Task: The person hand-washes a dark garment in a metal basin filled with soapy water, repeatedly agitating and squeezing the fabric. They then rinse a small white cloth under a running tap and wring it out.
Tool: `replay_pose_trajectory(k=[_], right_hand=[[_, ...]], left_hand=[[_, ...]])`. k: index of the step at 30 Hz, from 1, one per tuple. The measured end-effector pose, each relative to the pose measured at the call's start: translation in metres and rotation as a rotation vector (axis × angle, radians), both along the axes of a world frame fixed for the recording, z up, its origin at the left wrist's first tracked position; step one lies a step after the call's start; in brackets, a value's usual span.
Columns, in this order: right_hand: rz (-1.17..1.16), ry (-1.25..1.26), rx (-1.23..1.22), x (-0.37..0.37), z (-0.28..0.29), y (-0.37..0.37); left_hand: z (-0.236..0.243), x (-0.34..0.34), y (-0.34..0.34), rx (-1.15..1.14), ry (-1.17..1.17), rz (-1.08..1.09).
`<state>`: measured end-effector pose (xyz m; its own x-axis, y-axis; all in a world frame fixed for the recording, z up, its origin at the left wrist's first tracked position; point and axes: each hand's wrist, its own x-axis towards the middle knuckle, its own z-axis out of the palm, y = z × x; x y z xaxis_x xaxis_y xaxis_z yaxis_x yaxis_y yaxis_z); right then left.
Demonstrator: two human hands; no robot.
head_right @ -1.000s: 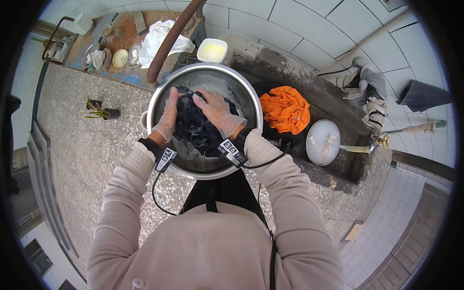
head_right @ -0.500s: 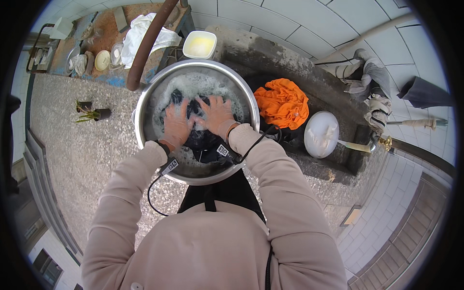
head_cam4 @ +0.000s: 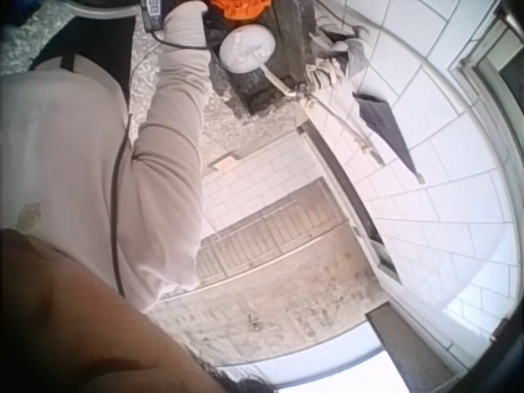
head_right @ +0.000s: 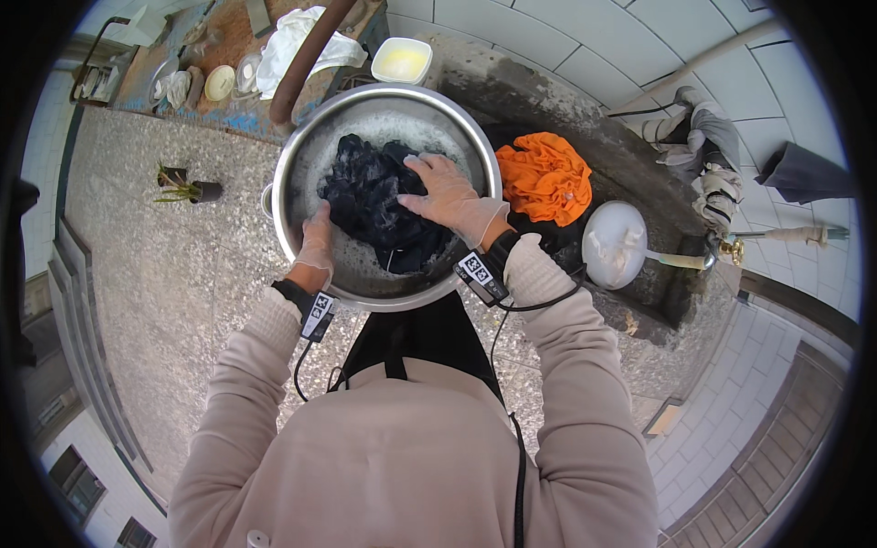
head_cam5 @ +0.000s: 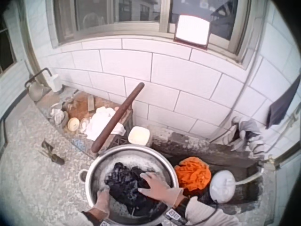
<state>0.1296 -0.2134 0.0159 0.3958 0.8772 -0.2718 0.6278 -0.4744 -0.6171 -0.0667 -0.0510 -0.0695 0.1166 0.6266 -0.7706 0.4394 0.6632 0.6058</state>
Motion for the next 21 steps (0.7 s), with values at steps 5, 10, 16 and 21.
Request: replay_pose_trajectory(k=[5,10,16,21], right_hand=[[0.298,-0.322,-0.266,-0.06,-0.004,0.025],[0.11,-0.296,-0.061,-0.048,-0.021,0.038],[-0.334,-0.025,0.068,-0.051,-0.024,0.031],[-0.675,1.02,0.313,-0.057,-0.007,0.019]], left_hand=[[0.003,0.01,-0.023,-0.537,-0.538,0.39],[0.018,0.016,-0.016,-0.447,-0.449,0.341],[0.029,0.016,-0.011,-0.189,-0.45,0.081],[0.039,0.007,-0.001,-0.227,-0.597,-0.165]])
